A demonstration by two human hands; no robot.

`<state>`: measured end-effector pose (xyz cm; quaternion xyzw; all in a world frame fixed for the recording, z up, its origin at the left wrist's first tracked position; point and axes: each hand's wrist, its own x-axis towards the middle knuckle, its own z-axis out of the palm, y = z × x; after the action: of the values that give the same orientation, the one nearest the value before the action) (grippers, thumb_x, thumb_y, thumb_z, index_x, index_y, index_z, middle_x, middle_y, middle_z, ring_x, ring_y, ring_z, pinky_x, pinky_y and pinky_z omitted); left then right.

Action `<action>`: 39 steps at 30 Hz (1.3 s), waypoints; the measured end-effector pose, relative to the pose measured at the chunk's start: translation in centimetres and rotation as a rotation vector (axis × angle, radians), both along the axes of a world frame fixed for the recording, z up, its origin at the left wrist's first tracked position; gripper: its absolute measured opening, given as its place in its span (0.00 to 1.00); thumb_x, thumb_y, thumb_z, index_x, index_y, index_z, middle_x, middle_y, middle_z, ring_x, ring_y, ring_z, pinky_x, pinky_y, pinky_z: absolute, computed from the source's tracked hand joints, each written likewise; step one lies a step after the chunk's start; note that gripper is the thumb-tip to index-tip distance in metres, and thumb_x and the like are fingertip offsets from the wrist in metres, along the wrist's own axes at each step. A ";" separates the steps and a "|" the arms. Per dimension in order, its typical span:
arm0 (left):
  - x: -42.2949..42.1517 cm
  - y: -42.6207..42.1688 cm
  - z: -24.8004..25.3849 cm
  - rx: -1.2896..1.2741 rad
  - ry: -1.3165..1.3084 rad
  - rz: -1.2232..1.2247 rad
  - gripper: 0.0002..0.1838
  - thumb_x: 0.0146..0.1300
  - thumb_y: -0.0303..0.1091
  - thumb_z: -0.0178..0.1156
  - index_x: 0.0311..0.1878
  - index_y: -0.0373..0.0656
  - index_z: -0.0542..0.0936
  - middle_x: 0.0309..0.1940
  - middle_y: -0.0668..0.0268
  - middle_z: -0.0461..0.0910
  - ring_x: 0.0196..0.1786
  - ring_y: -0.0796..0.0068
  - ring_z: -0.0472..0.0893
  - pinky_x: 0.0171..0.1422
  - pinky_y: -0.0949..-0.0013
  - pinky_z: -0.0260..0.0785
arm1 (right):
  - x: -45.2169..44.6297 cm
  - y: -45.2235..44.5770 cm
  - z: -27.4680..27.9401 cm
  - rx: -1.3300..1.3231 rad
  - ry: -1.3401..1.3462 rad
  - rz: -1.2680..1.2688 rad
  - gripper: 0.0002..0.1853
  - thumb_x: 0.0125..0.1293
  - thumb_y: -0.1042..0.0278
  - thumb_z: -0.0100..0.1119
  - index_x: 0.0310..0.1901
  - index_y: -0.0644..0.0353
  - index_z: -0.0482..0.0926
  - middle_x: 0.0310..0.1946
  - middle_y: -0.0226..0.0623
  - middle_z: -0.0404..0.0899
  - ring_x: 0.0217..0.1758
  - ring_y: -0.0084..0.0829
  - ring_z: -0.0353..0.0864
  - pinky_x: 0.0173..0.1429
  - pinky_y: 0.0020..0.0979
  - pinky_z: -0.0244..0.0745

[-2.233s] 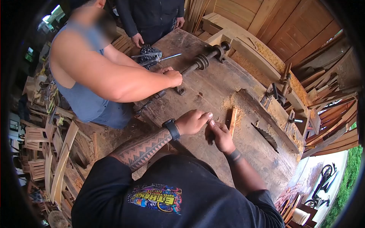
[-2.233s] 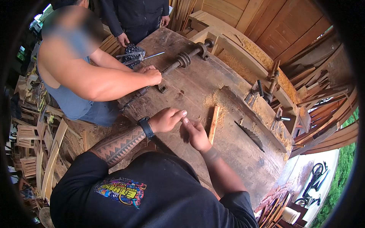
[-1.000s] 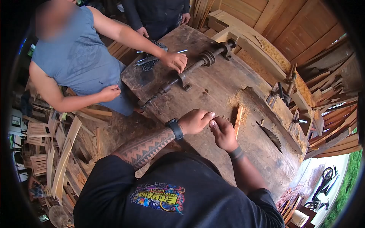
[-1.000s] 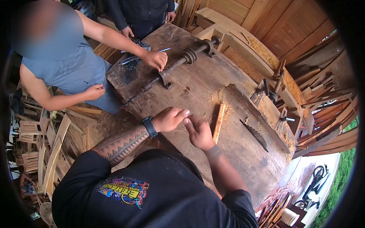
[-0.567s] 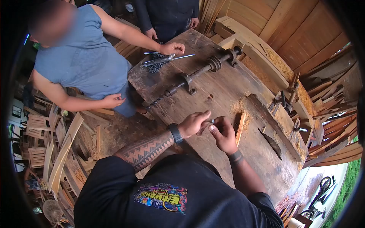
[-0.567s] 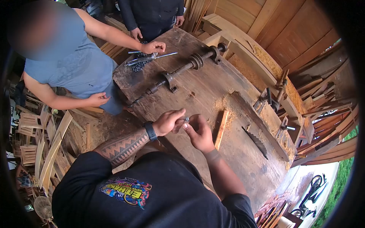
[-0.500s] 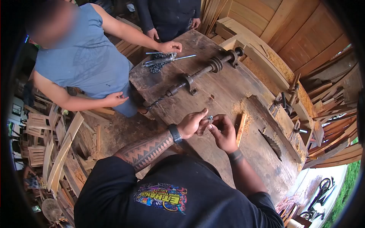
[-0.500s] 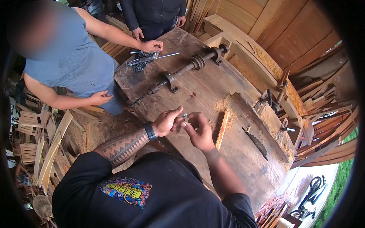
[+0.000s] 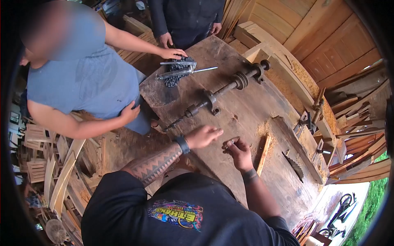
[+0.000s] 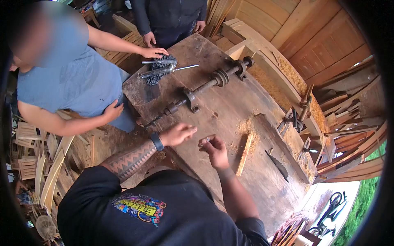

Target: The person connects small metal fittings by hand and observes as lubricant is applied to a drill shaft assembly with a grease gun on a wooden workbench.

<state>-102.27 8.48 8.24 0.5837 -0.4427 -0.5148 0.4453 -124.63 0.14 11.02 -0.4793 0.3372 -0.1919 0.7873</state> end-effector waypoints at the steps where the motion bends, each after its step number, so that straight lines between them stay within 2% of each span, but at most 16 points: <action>1: 2.9 -1.0 1.3 -0.030 -0.211 0.011 0.21 0.77 0.51 0.62 0.31 0.44 0.80 0.25 0.73 0.77 0.31 0.84 0.74 0.38 0.71 0.70 | -0.1 -0.2 -0.2 0.062 0.008 -0.014 0.07 0.76 0.71 0.63 0.47 0.63 0.76 0.42 0.42 0.86 0.46 0.33 0.88 0.50 0.36 0.86; 2: 5.7 -2.5 1.0 -0.232 -0.325 0.082 0.18 0.73 0.47 0.67 0.33 0.42 0.81 0.25 0.72 0.78 0.31 0.83 0.75 0.37 0.68 0.71 | -0.3 -0.4 -0.4 0.043 0.071 0.002 0.07 0.76 0.71 0.63 0.47 0.63 0.75 0.42 0.42 0.86 0.46 0.34 0.89 0.49 0.36 0.86; 3: 8.5 -3.8 1.1 -0.126 -0.351 0.172 0.17 0.71 0.45 0.69 0.34 0.41 0.81 0.25 0.69 0.80 0.31 0.80 0.76 0.37 0.66 0.72 | -0.5 -0.7 -0.6 0.026 0.136 0.020 0.07 0.76 0.71 0.64 0.47 0.63 0.75 0.42 0.42 0.86 0.45 0.34 0.89 0.48 0.36 0.87; 5: 13.8 -6.8 1.1 -0.122 -0.619 0.361 0.18 0.69 0.46 0.70 0.36 0.40 0.81 0.28 0.60 0.83 0.32 0.66 0.83 0.40 0.60 0.76 | -0.4 -0.6 -0.9 -0.071 0.270 0.031 0.08 0.76 0.70 0.65 0.47 0.63 0.77 0.39 0.41 0.86 0.40 0.32 0.89 0.43 0.33 0.86; 7: 18.3 -10.1 0.1 -0.117 -0.810 0.345 0.15 0.68 0.43 0.70 0.38 0.41 0.82 0.33 0.57 0.85 0.38 0.55 0.85 0.45 0.56 0.77 | 0.0 -0.4 -0.8 -0.125 0.356 0.023 0.10 0.75 0.67 0.66 0.47 0.64 0.78 0.36 0.38 0.85 0.38 0.29 0.87 0.42 0.31 0.84; 10: 22.4 -15.7 -2.5 -0.211 -0.868 0.139 0.12 0.67 0.41 0.69 0.44 0.42 0.83 0.43 0.55 0.86 0.52 0.51 0.84 0.58 0.52 0.76 | 1.5 0.0 -0.1 -0.150 0.442 -0.027 0.13 0.75 0.63 0.67 0.46 0.67 0.81 0.33 0.34 0.84 0.34 0.25 0.84 0.40 0.28 0.81; 13: 23.1 -20.8 -6.1 -0.236 -0.923 0.084 0.16 0.68 0.40 0.68 0.54 0.43 0.81 0.55 0.51 0.83 0.60 0.48 0.81 0.65 0.51 0.74 | 3.0 0.6 -0.2 -0.184 0.524 -0.061 0.16 0.75 0.60 0.67 0.48 0.69 0.84 0.32 0.32 0.84 0.32 0.23 0.82 0.38 0.27 0.79; 17: 23.5 -25.9 -8.7 -0.044 -1.035 0.050 0.24 0.68 0.41 0.64 0.63 0.41 0.75 0.63 0.45 0.77 0.66 0.42 0.78 0.69 0.47 0.72 | 4.9 1.0 -0.2 -0.259 0.601 -0.084 0.17 0.75 0.60 0.68 0.50 0.69 0.85 0.33 0.33 0.85 0.31 0.21 0.80 0.38 0.26 0.77; 20: 24.1 -28.7 -12.0 0.088 -1.062 0.015 0.23 0.69 0.41 0.63 0.63 0.41 0.75 0.63 0.44 0.77 0.66 0.42 0.78 0.69 0.47 0.72 | 6.0 1.0 0.5 -0.324 0.615 -0.149 0.16 0.74 0.60 0.69 0.50 0.68 0.86 0.28 0.31 0.83 0.30 0.20 0.79 0.36 0.27 0.75; 24: 24.1 -28.2 -9.9 0.017 -0.971 -0.076 0.14 0.71 0.40 0.61 0.51 0.40 0.82 0.52 0.44 0.83 0.57 0.42 0.83 0.61 0.46 0.76 | 6.2 0.4 0.5 -0.275 0.588 -0.220 0.15 0.73 0.63 0.70 0.51 0.68 0.85 0.30 0.32 0.84 0.32 0.21 0.81 0.38 0.27 0.76; 25: 23.9 -27.7 -9.6 -0.113 -0.930 -0.018 0.13 0.71 0.40 0.62 0.45 0.39 0.84 0.45 0.46 0.85 0.52 0.41 0.84 0.57 0.45 0.77 | 6.2 0.0 0.3 -0.274 0.574 -0.227 0.15 0.73 0.64 0.70 0.51 0.68 0.85 0.32 0.32 0.85 0.33 0.21 0.82 0.40 0.27 0.78; 27: 23.5 -25.9 -8.0 -0.232 -0.859 0.001 0.13 0.72 0.40 0.62 0.45 0.38 0.83 0.45 0.47 0.85 0.51 0.42 0.84 0.56 0.45 0.76 | 6.6 -1.2 0.8 -0.258 0.562 -0.240 0.14 0.73 0.69 0.69 0.53 0.68 0.84 0.35 0.32 0.86 0.37 0.21 0.84 0.45 0.27 0.80; 32: 22.7 -19.6 -3.4 -0.418 -0.625 -0.026 0.12 0.73 0.39 0.63 0.46 0.40 0.85 0.42 0.51 0.84 0.49 0.45 0.84 0.55 0.50 0.75 | 11.4 -6.9 2.1 -0.541 0.477 -0.156 0.13 0.72 0.76 0.65 0.56 0.68 0.82 0.47 0.35 0.89 0.52 0.22 0.85 0.59 0.26 0.79; 33: 22.7 -18.4 -2.2 -0.417 -0.651 -0.070 0.13 0.75 0.39 0.62 0.48 0.37 0.85 0.41 0.54 0.83 0.47 0.52 0.84 0.52 0.57 0.75 | 13.3 -8.0 2.6 -0.485 0.329 -0.176 0.13 0.72 0.77 0.65 0.56 0.67 0.82 0.47 0.35 0.89 0.52 0.22 0.85 0.59 0.27 0.80; 37: 22.5 -15.5 -0.8 -0.468 -0.542 -0.101 0.13 0.73 0.39 0.64 0.46 0.38 0.85 0.41 0.53 0.83 0.48 0.47 0.84 0.52 0.53 0.76 | 19.9 -12.5 3.2 -0.950 0.483 -0.074 0.14 0.71 0.75 0.65 0.56 0.63 0.83 0.46 0.37 0.88 0.49 0.27 0.86 0.56 0.31 0.79; 39: 22.5 -14.8 -1.1 -0.519 -0.581 -0.114 0.13 0.73 0.39 0.64 0.48 0.37 0.85 0.42 0.54 0.83 0.47 0.49 0.84 0.51 0.56 0.75 | 21.9 -13.6 2.6 -0.983 0.487 -0.057 0.14 0.70 0.75 0.65 0.56 0.62 0.84 0.46 0.37 0.87 0.49 0.28 0.86 0.55 0.31 0.79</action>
<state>-79.79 -6.37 7.17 0.5475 -0.6976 -0.2231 0.4048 -102.73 -13.43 13.59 -0.8118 0.3933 -0.2313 0.3644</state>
